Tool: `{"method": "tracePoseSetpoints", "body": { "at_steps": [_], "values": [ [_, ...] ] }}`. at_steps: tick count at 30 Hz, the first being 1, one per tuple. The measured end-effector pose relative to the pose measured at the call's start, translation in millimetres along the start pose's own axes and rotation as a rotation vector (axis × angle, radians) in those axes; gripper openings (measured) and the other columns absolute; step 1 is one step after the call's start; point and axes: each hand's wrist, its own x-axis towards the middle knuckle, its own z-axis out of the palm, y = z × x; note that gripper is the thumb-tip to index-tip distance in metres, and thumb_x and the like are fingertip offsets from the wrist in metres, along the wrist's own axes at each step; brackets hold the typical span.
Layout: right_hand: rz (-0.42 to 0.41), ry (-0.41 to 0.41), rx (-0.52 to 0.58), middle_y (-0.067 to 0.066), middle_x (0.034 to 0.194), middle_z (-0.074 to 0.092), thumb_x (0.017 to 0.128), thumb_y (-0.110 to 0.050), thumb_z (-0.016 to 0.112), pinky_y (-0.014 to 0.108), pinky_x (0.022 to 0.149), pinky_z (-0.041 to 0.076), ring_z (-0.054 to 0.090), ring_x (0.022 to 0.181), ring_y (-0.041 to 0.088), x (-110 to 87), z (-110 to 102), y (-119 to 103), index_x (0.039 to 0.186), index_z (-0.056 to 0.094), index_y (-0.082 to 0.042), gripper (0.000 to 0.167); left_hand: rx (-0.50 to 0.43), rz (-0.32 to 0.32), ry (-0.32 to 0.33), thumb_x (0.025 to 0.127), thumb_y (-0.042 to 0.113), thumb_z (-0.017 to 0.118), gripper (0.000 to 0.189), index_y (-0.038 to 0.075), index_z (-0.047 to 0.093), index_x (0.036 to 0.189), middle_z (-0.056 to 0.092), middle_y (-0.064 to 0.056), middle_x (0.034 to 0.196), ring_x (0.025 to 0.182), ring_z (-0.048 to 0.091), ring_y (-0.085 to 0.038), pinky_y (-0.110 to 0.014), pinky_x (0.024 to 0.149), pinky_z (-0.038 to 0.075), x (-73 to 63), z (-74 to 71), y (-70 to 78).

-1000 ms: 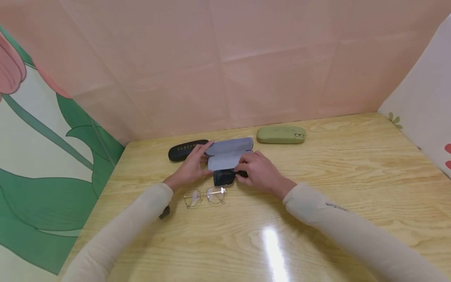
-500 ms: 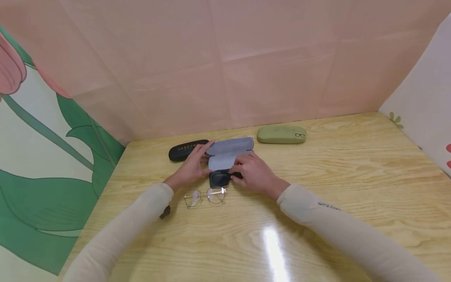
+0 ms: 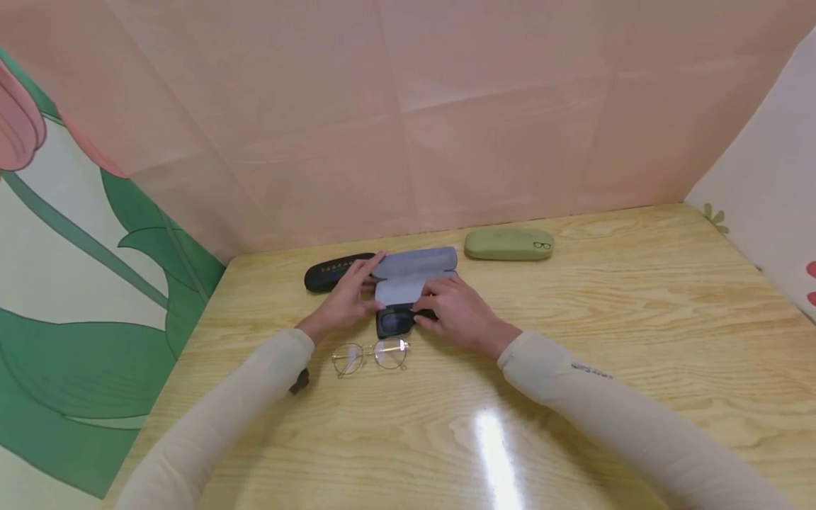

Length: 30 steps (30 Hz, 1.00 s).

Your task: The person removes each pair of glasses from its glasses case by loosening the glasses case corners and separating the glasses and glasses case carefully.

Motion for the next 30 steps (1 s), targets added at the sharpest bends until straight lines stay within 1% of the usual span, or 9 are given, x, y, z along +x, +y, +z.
{"method": "tracePoseSetpoints", "body": {
  "at_steps": [9,13,21,26,30],
  "values": [
    [0.008,0.005,0.011,-0.001,0.093,0.068,0.086,-0.032,0.078,0.041,0.091,0.051,0.062,0.091,0.019,0.5,0.2,-0.7,0.095,0.079,-0.017,0.017,0.006,-0.019,-0.003,0.083,0.0,0.077,0.11,0.047,0.01,0.156,0.036,-0.012,0.145,0.126,0.056,-0.03,-0.031,0.103,0.052,-0.2,0.2,2.2],
    [0.013,0.0,0.016,-0.001,0.093,0.067,0.087,-0.032,0.078,0.042,0.092,0.051,0.062,0.092,0.019,0.4,-0.2,-1.1,0.095,0.079,-0.017,0.018,0.012,-0.02,-0.004,0.084,0.001,0.076,0.109,0.048,0.009,0.156,0.035,-0.012,0.145,0.126,0.055,-0.03,-0.031,0.103,0.052,-0.3,0.5,2.5],
    [0.011,-0.005,0.026,-0.003,0.094,0.067,0.089,-0.032,0.075,0.039,0.091,0.05,0.061,0.09,0.016,0.4,2.4,1.3,0.096,0.079,-0.018,0.016,0.022,-0.016,-0.006,0.085,0.001,0.076,0.109,0.047,0.008,0.156,0.035,-0.011,0.145,0.126,0.055,-0.028,-0.03,0.104,0.052,0.0,0.0,2.4],
    [-0.005,-0.002,0.042,-0.003,0.093,0.067,0.092,-0.031,0.072,0.038,0.091,0.05,0.061,0.087,0.014,0.6,3.1,3.8,0.097,0.079,-0.019,0.015,0.028,-0.011,-0.003,0.084,0.002,0.077,0.108,0.044,0.01,0.158,0.036,-0.011,0.145,0.126,0.056,-0.028,-0.03,0.104,0.052,0.5,0.0,1.5],
    [0.015,0.009,0.071,-0.004,0.094,0.067,0.095,-0.031,0.068,0.039,0.088,0.051,0.061,0.086,0.014,0.3,-0.2,6.9,0.099,0.078,-0.02,0.016,0.024,-0.012,-0.004,0.083,0.002,0.077,0.107,0.04,0.011,0.159,0.036,-0.011,0.145,0.126,0.055,-0.028,-0.03,0.104,0.052,0.6,0.8,1.4]
  ]
}}
